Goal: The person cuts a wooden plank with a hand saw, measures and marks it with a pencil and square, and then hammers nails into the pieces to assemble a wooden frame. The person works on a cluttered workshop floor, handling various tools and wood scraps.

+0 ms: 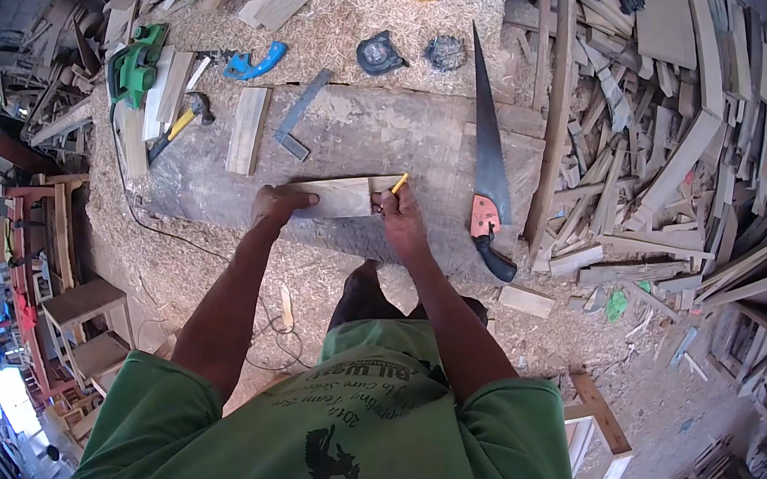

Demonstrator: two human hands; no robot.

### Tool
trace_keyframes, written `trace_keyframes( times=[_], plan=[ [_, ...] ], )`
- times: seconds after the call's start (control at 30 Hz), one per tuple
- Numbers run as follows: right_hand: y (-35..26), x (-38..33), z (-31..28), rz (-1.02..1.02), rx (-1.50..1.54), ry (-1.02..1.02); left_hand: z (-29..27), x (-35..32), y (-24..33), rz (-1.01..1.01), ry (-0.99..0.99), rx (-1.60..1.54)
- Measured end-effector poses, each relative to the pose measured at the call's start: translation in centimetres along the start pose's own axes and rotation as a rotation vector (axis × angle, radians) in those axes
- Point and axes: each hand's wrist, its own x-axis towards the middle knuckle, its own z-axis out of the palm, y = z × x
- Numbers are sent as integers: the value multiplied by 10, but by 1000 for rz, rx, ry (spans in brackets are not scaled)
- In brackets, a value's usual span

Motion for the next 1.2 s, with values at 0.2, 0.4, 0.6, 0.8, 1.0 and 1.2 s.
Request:
trace_keyframes(
  times=[0.2,0.4,0.6,0.8,1.0,1.2],
  plan=[
    [6,3,4,28,77,11,-4,-9,12,-2,-17,-10],
    [4,1,5,-102,40,1,-4,-6,9,-12,-13,-28],
    [-2,2,4,-97,-48,38,-1,0,0,23,-11,-40],
    [-34,-26,6,-17,-623,130,2,6,0,-46,-65,-121],
    [-65,-52,21,-55,-1026,150,6,0,12,-10,96,-23],
    [-56,-35,27,-88,-1199,182,-5,8,19,-12,25,153]
  ],
)
